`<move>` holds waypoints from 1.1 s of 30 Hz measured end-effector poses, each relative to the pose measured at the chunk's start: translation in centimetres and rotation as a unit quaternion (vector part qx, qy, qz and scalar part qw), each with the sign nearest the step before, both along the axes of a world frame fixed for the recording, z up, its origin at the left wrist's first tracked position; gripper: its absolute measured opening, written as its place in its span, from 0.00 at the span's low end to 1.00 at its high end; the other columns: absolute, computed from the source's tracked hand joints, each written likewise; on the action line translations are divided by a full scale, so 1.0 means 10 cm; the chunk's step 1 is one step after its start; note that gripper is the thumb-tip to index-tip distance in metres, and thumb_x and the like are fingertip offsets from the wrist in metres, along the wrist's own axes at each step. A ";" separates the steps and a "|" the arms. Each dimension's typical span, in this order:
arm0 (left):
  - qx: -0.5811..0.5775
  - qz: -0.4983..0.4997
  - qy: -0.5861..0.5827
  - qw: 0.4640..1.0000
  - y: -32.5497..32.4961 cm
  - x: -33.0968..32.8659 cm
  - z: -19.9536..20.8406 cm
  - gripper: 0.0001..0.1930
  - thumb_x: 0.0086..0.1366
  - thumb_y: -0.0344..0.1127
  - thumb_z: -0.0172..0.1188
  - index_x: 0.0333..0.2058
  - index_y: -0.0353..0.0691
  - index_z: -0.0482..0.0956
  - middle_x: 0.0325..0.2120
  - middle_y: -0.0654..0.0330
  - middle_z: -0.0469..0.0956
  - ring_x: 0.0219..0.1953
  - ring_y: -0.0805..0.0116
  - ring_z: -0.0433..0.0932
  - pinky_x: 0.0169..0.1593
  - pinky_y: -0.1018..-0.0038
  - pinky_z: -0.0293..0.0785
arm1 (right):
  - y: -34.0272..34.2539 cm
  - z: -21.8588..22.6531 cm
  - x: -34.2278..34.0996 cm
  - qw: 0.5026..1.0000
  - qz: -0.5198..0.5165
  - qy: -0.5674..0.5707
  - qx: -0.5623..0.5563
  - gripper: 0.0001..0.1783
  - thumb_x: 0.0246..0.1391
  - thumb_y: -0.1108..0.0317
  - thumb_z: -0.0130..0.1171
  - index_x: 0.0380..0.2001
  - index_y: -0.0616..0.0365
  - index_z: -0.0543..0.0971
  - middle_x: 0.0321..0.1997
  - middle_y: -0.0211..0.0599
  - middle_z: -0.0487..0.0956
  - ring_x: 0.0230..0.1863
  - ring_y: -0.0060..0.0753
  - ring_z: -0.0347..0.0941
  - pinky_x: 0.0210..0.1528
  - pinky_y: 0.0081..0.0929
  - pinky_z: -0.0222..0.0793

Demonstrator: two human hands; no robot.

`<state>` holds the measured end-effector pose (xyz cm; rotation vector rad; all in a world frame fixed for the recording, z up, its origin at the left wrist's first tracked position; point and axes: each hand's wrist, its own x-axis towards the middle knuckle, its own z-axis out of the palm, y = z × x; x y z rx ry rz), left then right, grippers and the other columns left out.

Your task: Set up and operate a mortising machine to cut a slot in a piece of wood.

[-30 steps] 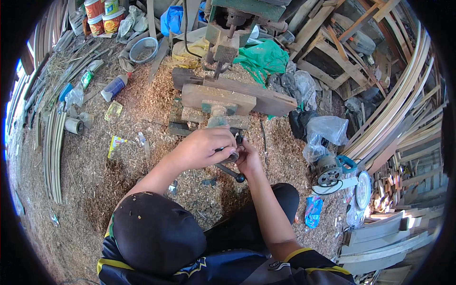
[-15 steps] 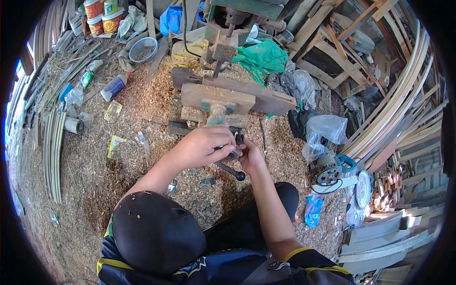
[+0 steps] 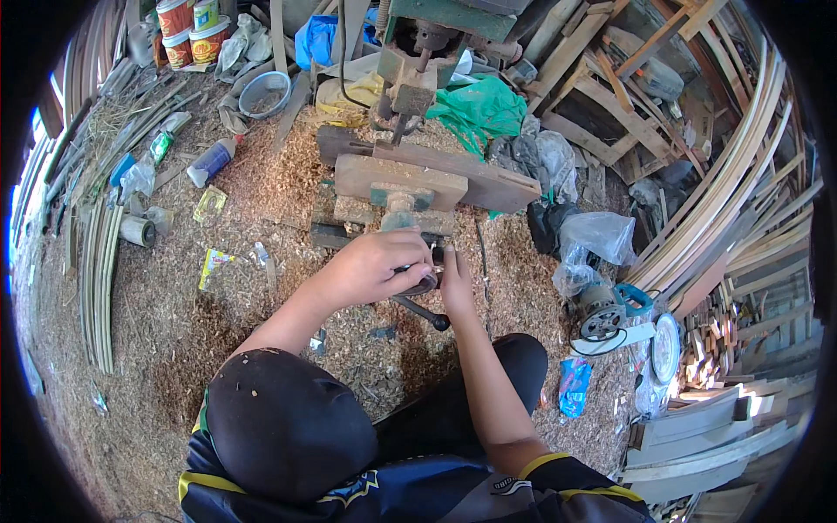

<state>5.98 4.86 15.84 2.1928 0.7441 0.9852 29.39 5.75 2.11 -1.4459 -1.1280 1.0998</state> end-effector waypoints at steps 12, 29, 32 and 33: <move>0.005 0.004 0.002 1.000 -0.03 -0.03 -0.04 0.05 0.75 0.31 0.64 0.42 0.36 0.84 0.41 0.54 0.87 0.44 0.48 0.88 0.77 0.47 0.71 | -0.01 0.06 0.01 0.989 0.064 -0.128 0.035 0.24 0.82 0.51 0.52 0.45 0.65 0.77 0.26 0.39 0.82 0.25 0.29 0.80 0.28 0.33 0.76; 0.052 0.009 0.002 0.999 -0.01 0.00 0.02 0.09 0.78 0.36 0.61 0.42 0.37 0.86 0.42 0.53 0.85 0.46 0.47 0.86 0.54 0.58 0.83 | 0.01 0.29 0.05 0.972 0.003 -0.231 0.040 0.29 0.76 0.46 0.59 0.55 0.66 0.80 0.48 0.59 0.88 0.47 0.55 0.87 0.49 0.45 0.80; 0.044 0.009 0.010 0.999 -0.03 0.01 0.01 0.11 0.80 0.38 0.60 0.44 0.38 0.86 0.42 0.53 0.86 0.48 0.46 0.86 0.57 0.56 0.83 | -0.03 0.36 0.20 0.980 -0.065 -0.180 0.051 0.32 0.73 0.48 0.62 0.61 0.69 0.77 0.52 0.61 0.87 0.51 0.58 0.87 0.54 0.46 0.80; 0.035 0.014 0.012 0.999 -0.06 0.00 0.00 0.12 0.81 0.39 0.59 0.44 0.38 0.87 0.42 0.52 0.86 0.48 0.45 0.86 0.58 0.56 0.83 | -0.06 0.41 0.21 0.978 -0.077 -0.184 0.065 0.33 0.73 0.49 0.63 0.64 0.70 0.75 0.53 0.62 0.86 0.52 0.59 0.87 0.56 0.47 0.80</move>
